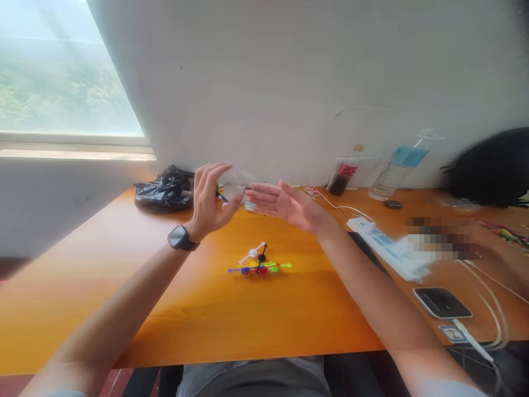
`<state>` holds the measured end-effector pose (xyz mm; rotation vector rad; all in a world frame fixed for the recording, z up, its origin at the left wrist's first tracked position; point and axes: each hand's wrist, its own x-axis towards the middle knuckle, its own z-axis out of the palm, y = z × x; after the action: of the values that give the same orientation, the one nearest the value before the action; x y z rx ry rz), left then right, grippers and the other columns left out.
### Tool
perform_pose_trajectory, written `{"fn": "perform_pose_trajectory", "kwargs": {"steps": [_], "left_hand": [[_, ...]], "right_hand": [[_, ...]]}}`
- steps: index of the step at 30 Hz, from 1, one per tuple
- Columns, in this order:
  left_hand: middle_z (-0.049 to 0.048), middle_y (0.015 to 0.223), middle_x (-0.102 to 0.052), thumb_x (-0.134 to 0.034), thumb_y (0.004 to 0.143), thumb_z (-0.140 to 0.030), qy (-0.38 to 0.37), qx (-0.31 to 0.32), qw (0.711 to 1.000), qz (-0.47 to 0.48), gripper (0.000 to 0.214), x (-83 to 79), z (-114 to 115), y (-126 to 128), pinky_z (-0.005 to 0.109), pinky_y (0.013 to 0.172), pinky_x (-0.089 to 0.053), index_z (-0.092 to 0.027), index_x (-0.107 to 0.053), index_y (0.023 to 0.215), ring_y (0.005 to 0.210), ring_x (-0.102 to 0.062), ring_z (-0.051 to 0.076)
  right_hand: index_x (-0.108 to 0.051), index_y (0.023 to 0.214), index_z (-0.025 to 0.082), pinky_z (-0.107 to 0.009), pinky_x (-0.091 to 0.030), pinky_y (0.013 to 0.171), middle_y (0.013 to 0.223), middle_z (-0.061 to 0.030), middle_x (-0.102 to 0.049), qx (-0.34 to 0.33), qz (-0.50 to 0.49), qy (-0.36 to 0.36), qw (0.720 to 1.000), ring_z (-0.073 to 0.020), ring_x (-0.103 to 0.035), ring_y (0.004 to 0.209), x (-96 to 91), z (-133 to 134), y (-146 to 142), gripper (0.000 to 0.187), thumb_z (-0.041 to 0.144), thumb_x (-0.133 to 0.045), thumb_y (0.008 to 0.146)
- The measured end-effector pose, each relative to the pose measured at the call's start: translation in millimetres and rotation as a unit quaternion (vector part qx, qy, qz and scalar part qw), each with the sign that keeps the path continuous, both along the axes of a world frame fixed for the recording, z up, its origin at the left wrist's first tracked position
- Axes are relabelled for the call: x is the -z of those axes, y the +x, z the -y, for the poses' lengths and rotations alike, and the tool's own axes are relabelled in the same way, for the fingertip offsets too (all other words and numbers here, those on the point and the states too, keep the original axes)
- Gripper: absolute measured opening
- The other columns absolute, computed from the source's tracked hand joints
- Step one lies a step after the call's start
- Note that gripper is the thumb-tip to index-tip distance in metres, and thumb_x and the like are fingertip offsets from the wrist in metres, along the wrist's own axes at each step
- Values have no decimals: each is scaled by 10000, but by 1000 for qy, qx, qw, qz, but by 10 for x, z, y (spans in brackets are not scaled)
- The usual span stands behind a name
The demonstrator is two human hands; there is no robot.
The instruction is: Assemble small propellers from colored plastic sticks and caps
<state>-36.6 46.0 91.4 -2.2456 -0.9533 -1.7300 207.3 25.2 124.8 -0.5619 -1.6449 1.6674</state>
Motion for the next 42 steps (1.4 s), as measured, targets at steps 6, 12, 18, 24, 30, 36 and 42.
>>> {"fn": "perform_pose_trajectory", "kwargs": {"steps": [6,12,18,24,30,36,42], "left_hand": [[140,1601,-450,-735,824,-612,0,-8,963,-269,998,76,178,218,598,1223,-277,-265,-268,1634,1489,-361,441],[140,1452,-584,-641,864,-267,4,-27,966,-257,893,231,69,227,552,1165,-344,-231,-224,1652,1307,-544,365],[156,1356,-622,-687,825,-354,-29,-46,973,-227,884,367,-139,72,529,1095,-380,-210,-308,1610,1226,-567,368],[146,1317,-641,-728,797,-417,-83,-52,976,-193,909,448,-216,20,504,1027,-397,-218,-319,1584,1175,-584,360],[139,1318,-635,-742,781,-433,-124,-48,970,-206,931,443,-187,29,485,975,-415,-231,-312,1582,1171,-588,369],[129,1296,-632,-756,785,-444,-158,-33,962,-218,931,461,-195,19,471,927,-450,-239,-315,1578,1154,-599,360],[128,1294,-628,-757,792,-437,-165,-21,961,-220,929,476,-190,18,473,939,-461,-244,-310,1583,1138,-604,346]], "right_hand": [[-668,1352,282,-441,-496,1123,1347,-81,-713,-17,53,-6,998,-261,-626,1314,76,33,-124,634,753,-506,960],[-694,1331,285,-444,-477,1158,1357,-67,-703,-19,65,20,998,-246,-600,1336,113,53,-164,465,590,-614,989],[-722,1303,304,-470,-441,1182,1378,-48,-689,104,164,145,970,-268,-604,1326,29,67,-35,379,494,-657,983],[-783,1114,266,-472,-482,1113,1270,-80,-703,281,214,319,879,-282,-637,1227,158,-96,27,239,406,-690,945],[-798,1006,226,-370,-591,850,1128,-98,-731,243,244,268,899,-244,-718,971,318,-244,19,245,428,-680,932],[-797,929,185,-355,-596,873,1098,-101,-722,249,228,260,905,-216,-729,921,471,-338,-34,203,370,-757,856],[-801,920,191,-373,-606,778,983,-93,-777,253,242,171,921,-239,-740,831,613,-396,-70,217,383,-794,821]]}}
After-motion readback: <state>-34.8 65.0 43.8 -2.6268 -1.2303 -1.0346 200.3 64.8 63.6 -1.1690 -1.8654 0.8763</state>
